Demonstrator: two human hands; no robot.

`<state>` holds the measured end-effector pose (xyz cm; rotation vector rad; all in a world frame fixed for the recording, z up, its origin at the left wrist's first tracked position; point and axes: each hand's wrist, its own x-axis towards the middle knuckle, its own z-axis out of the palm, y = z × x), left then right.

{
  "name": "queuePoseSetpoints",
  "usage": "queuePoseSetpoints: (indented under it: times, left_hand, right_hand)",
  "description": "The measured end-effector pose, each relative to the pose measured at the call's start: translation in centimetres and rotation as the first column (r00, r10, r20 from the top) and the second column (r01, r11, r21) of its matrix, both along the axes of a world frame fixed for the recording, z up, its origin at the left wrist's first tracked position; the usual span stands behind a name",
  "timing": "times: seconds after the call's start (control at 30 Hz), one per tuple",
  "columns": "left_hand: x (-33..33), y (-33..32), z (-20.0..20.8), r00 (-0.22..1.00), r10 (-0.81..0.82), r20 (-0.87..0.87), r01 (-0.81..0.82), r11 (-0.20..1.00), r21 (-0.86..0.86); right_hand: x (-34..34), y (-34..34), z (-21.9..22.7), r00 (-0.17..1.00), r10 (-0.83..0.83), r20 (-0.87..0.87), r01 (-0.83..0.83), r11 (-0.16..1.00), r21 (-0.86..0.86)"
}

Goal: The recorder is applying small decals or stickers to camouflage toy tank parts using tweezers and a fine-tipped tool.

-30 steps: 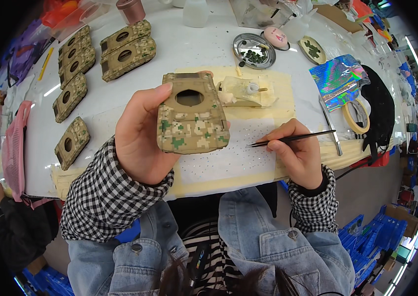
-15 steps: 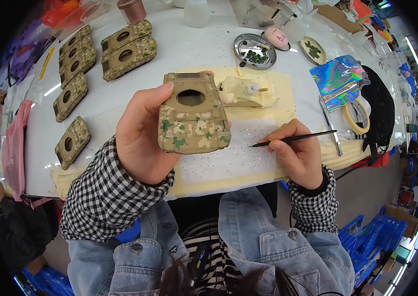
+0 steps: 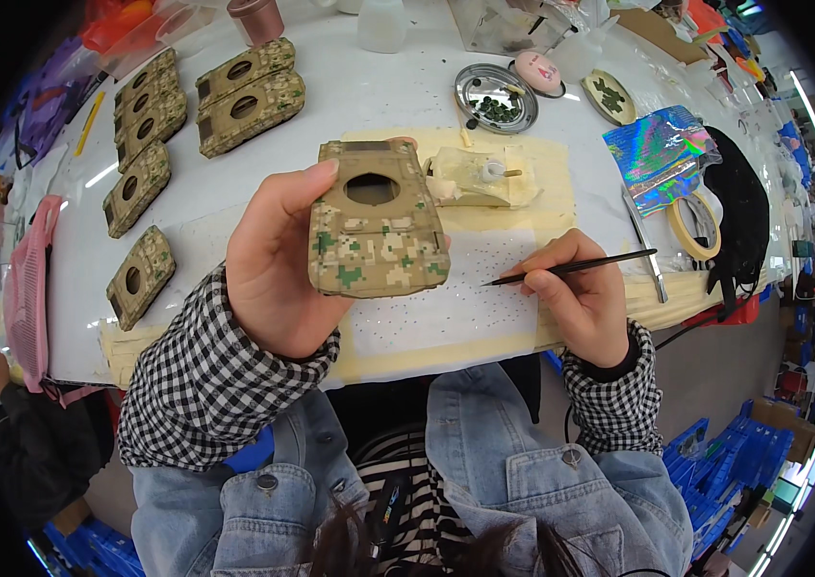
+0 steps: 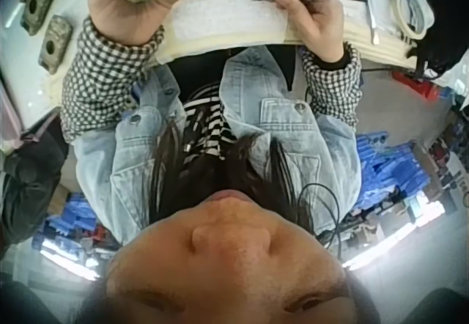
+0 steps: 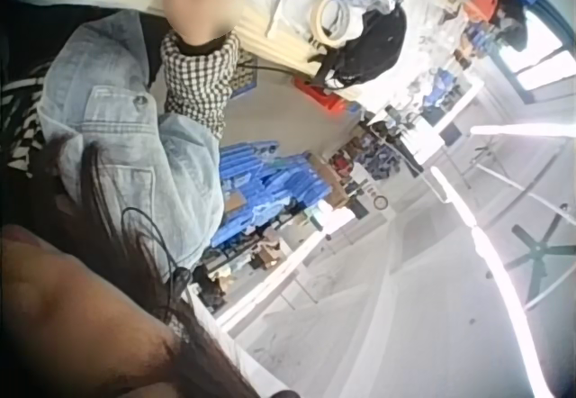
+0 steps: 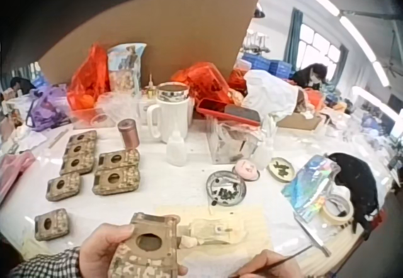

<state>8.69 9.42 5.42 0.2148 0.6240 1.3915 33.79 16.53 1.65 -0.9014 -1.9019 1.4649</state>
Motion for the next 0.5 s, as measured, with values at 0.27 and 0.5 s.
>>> queuePoseSetpoints:
  times: [0.27,0.5]
  left_hand:
    - [0.02,0.03,-0.01,1.000,0.005,0.004,-0.005,1.000,0.009]
    - [-0.04,-0.04,-0.27,0.999,0.033,-0.012,-0.033,0.999,-0.001]
  right_hand:
    - [-0.34,-0.03,0.37,1.000,-0.012,-0.026,0.011,0.999,-0.030]
    - [-0.29,-0.02,0.77,1.000,-0.013,-0.023,0.012,0.998,-0.059]
